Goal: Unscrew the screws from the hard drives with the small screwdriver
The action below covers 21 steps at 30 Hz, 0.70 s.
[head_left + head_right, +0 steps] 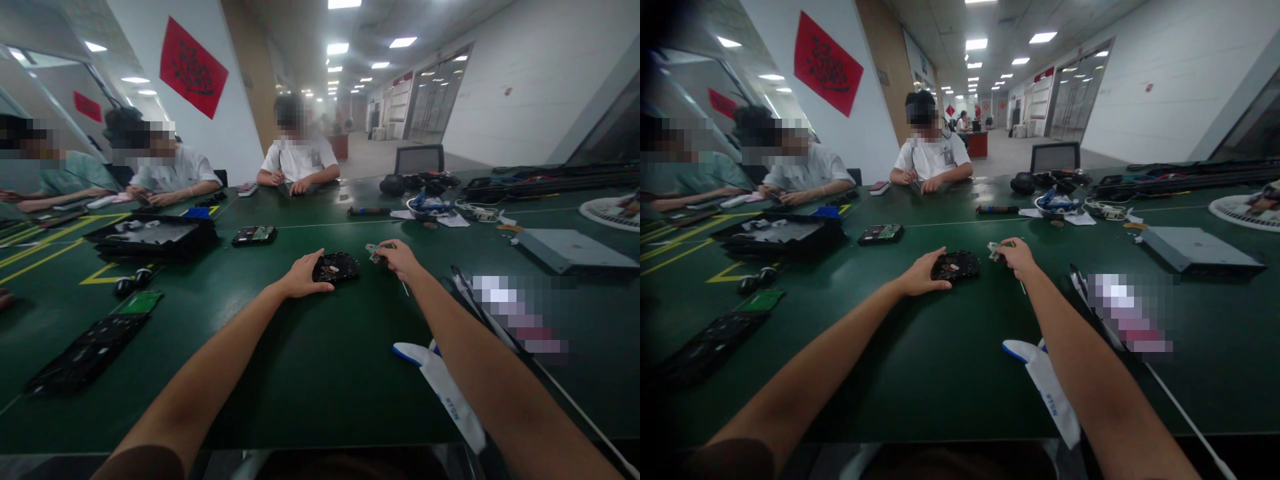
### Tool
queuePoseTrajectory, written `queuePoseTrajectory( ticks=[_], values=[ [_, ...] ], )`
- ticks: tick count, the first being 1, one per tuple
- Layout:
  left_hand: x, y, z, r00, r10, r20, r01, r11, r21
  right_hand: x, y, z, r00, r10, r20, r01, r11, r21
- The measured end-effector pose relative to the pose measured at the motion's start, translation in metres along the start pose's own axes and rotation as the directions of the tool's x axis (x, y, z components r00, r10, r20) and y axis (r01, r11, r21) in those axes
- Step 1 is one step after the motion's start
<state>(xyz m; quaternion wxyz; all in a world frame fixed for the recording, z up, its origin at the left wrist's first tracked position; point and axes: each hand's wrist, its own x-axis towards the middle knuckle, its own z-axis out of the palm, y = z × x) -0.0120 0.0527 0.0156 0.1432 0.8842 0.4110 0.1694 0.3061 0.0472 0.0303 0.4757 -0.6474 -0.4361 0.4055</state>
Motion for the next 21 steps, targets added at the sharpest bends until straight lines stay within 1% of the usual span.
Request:
queuePoseTrajectory(
  ticks=[3,5,8,9,11,13,15,16,18,21],
  values=[
    [-0.022,-0.008,-0.005,1.0,0.01,-0.017,-0.01,1.0,0.006,-0.003,-0.006,0.003,0.995,0.002,0.097,-0.013,0.994,0.112],
    [-0.038,-0.011,-0.009,0.999,0.04,-0.017,-0.04,0.999,0.012,-0.005,-0.009,0.005,0.986,0.004,0.167,-0.037,0.98,0.198],
    [-0.057,-0.012,-0.013,0.996,0.084,0.001,-0.084,0.996,-0.021,-0.01,-0.012,0.008,0.946,0.01,0.325,-0.122,0.937,0.327],
    [-0.061,-0.011,-0.014,0.996,0.092,0.003,-0.092,0.995,-0.038,-0.012,-0.013,0.01,0.925,0.013,0.38,-0.147,0.934,0.326],
    [-0.065,-0.01,-0.016,0.996,0.092,-0.014,-0.093,0.994,-0.054,-0.019,-0.015,0.013,0.882,0.023,0.471,-0.167,0.95,0.266],
    [-0.065,-0.011,-0.015,0.996,0.064,-0.066,-0.067,0.997,-0.039,-0.027,-0.017,0.018,0.84,0.028,0.542,-0.157,0.968,0.193],
    [-0.062,-0.014,-0.014,0.989,0.017,-0.145,-0.017,1.0,0.003,-0.035,-0.019,0.024,0.812,0.024,0.583,-0.128,0.982,0.137],
    [-0.061,-0.015,-0.013,0.985,-0.004,-0.175,0.008,1.0,0.026,-0.038,-0.02,0.027,0.81,0.021,0.586,-0.11,0.987,0.117],
    [-0.059,-0.019,-0.011,0.983,-0.015,-0.181,0.023,0.999,0.044,-0.042,-0.021,0.032,0.805,0.021,0.592,-0.094,0.991,0.092],
    [-0.058,-0.022,-0.01,0.988,0.003,-0.156,0.004,0.999,0.041,-0.043,-0.02,0.035,0.83,0.031,0.557,-0.098,0.991,0.091]
  ],
)
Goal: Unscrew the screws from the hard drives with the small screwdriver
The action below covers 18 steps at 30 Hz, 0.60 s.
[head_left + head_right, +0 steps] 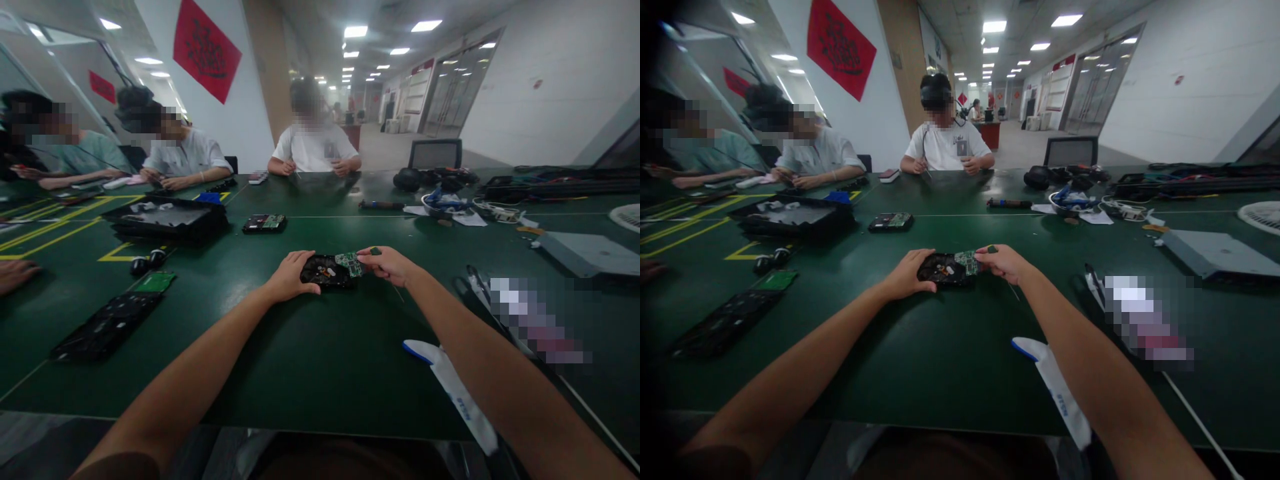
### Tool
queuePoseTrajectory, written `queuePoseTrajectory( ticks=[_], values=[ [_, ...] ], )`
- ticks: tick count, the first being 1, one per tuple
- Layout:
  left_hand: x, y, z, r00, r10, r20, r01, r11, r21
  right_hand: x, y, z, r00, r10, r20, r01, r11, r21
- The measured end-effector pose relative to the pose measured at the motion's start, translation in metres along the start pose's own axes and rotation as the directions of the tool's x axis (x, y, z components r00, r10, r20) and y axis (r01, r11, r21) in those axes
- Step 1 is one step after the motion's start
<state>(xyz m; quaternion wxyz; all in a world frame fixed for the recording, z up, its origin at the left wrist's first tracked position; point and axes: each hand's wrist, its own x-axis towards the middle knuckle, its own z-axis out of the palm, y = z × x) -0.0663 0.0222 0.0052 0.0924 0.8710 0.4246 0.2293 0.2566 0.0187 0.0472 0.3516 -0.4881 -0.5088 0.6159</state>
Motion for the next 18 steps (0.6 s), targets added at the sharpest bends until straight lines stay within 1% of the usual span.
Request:
queuePoseTrajectory(
  ticks=[5,9,13,15,18],
  values=[
    [0.0,0.006,0.001,0.999,0.03,0.009,-0.03,1.0,-0.009,0.007,0.006,-0.003,0.994,0.039,-0.102,-0.04,0.999,-0.012],
    [0.002,0.017,0.006,0.999,0.049,0.007,-0.049,0.999,0.008,0.008,0.007,-0.003,0.995,0.057,-0.083,-0.062,0.997,-0.05],
    [0.002,0.028,0.011,1.0,-0.002,-0.007,0.002,0.999,0.043,0.005,0.006,-0.002,0.996,0.051,-0.069,-0.057,0.995,-0.081],
    [0.001,0.033,0.011,1.0,-0.022,-0.015,0.022,0.998,0.059,0.004,0.005,-0.003,0.996,0.047,-0.076,-0.055,0.993,-0.106],
    [-0.001,0.039,0.008,0.999,-0.003,-0.035,0.005,0.998,0.067,0.004,0.006,-0.005,0.994,0.033,-0.105,-0.048,0.989,-0.143]
  ],
)
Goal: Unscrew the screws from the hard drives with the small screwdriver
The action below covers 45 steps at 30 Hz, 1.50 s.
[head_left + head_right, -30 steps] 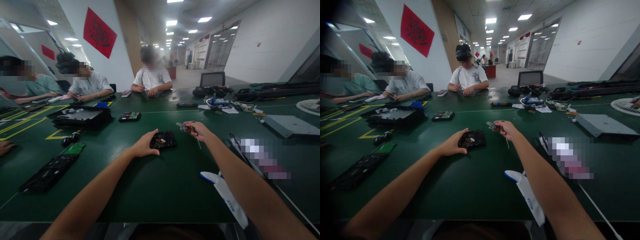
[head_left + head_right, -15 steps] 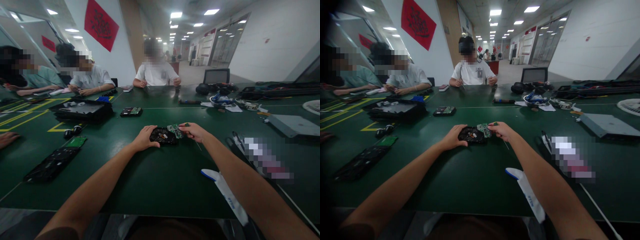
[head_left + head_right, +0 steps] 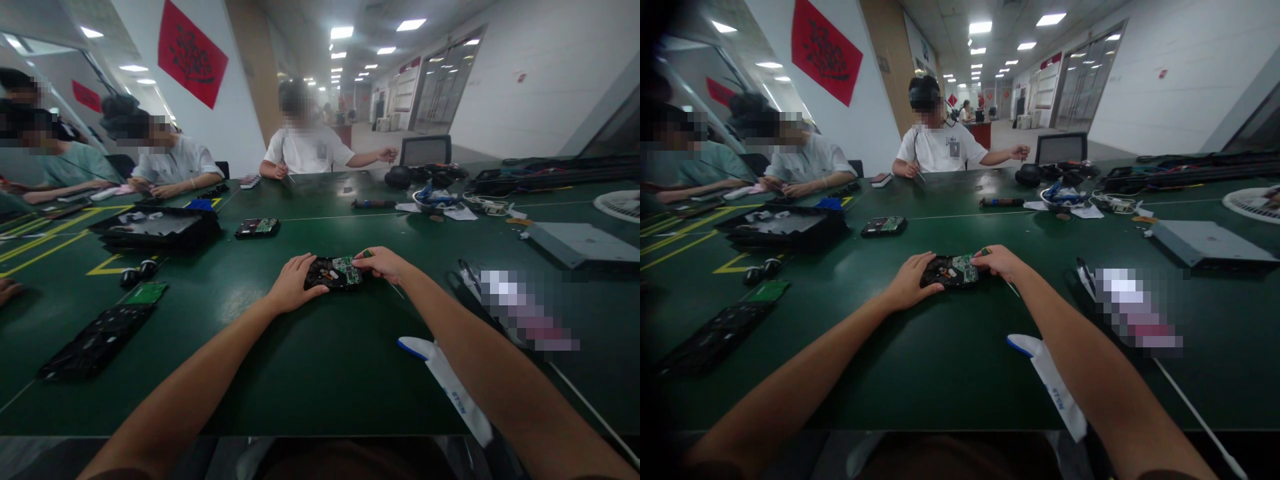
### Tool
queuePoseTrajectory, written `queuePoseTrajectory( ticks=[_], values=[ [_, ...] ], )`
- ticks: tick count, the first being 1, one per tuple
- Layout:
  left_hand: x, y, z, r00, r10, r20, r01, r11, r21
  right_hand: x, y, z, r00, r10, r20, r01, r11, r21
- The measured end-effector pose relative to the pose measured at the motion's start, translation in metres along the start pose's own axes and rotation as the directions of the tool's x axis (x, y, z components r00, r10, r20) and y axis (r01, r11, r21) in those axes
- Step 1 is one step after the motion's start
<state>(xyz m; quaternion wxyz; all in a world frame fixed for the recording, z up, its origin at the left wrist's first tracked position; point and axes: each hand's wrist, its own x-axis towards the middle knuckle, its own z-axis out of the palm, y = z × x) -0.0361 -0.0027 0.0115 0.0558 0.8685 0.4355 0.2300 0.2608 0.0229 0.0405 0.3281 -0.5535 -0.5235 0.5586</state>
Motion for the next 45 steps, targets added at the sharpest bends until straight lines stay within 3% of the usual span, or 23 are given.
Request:
queuePoseTrajectory(
  ticks=[6,12,16,19,27,30,35,45],
  values=[
    [0.002,0.008,-0.008,0.991,0.032,-0.13,-0.033,0.999,0.001,0.001,0.001,0.001,1.0,-0.009,0.023,0.009,1.0,0.008],
    [0.001,0.011,-0.004,0.974,0.034,-0.222,-0.025,0.999,0.046,-0.001,0.0,0.011,0.996,-0.028,-0.081,0.016,0.989,-0.147],
    [-0.005,0.017,0.0,0.986,0.034,-0.161,-0.03,0.999,0.029,-0.004,-0.001,0.012,0.999,-0.033,-0.027,0.028,0.986,-0.163],
    [-0.009,0.026,0.0,0.989,0.076,-0.124,-0.067,0.995,0.078,-0.004,-0.001,0.012,0.997,-0.044,-0.068,0.029,0.978,-0.209],
    [-0.003,0.061,-0.003,0.976,0.128,-0.178,-0.115,0.99,0.083,0.0,0.003,0.016,0.994,-0.089,-0.066,0.069,0.963,-0.259],
    [0.001,0.07,0.003,0.985,0.142,-0.096,-0.133,0.987,0.094,0.0,0.004,0.017,0.992,-0.097,-0.083,0.072,0.963,-0.26],
    [0.002,0.069,0.013,0.982,0.176,0.071,-0.181,0.981,0.071,-0.001,0.004,0.017,0.996,-0.067,-0.065,0.048,0.966,-0.255],
    [0.005,0.068,0.015,0.984,0.156,0.081,-0.161,0.985,0.065,-0.001,0.004,0.019,0.998,-0.042,-0.054,0.028,0.969,-0.246]
  ],
)
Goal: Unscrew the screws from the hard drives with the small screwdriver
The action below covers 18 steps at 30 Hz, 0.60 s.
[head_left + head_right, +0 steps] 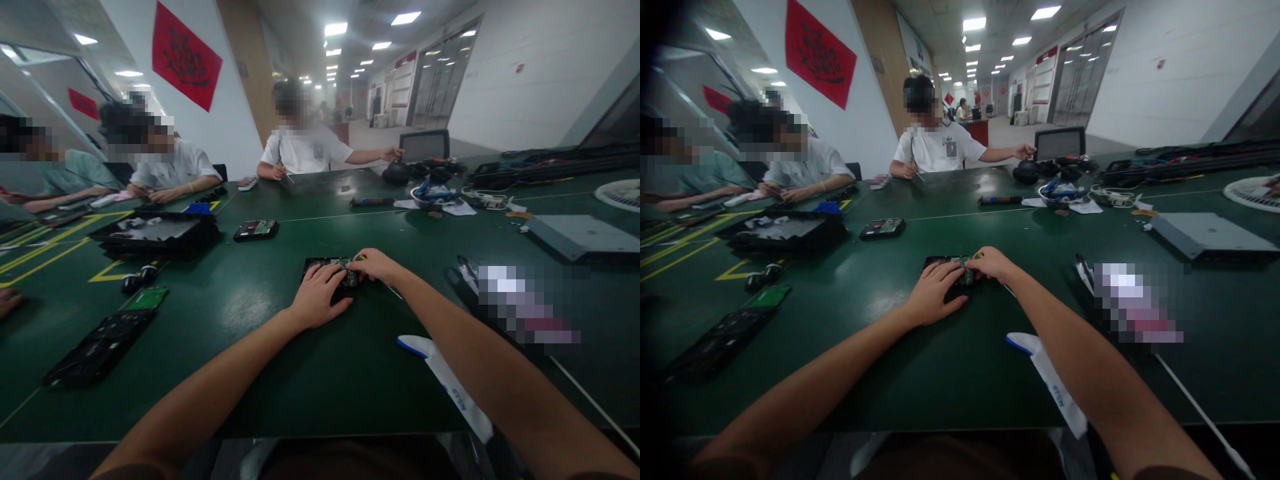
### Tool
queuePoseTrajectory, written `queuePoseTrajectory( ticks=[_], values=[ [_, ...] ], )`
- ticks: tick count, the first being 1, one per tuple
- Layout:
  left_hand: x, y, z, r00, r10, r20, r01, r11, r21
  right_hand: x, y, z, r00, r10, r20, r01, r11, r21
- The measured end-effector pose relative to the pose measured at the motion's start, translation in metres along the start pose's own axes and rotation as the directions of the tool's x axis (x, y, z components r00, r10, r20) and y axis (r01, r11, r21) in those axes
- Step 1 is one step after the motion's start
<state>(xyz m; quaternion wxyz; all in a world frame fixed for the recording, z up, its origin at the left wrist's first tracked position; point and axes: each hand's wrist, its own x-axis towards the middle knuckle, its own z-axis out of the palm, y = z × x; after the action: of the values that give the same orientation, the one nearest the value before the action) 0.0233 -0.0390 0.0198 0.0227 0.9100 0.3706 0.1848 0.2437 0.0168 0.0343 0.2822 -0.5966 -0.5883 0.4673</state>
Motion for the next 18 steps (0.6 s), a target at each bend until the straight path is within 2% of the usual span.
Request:
queuePoseTrajectory(
  ticks=[5,12,18],
  values=[
    [0.004,-0.004,-0.002,1.0,0.011,0.003,-0.011,1.0,-0.016,-0.001,0.0,0.0,1.0,-0.009,-0.002,0.009,1.0,0.019],
    [0.017,-0.003,-0.005,0.999,-0.034,0.018,0.035,0.998,-0.042,0.0,0.001,0.002,0.999,0.018,-0.028,-0.018,1.0,0.017],
    [0.008,-0.007,0.002,0.999,0.007,-0.033,-0.008,0.999,-0.042,0.0,0.003,0.001,1.0,0.026,-0.004,-0.026,0.999,0.039]
  ],
)
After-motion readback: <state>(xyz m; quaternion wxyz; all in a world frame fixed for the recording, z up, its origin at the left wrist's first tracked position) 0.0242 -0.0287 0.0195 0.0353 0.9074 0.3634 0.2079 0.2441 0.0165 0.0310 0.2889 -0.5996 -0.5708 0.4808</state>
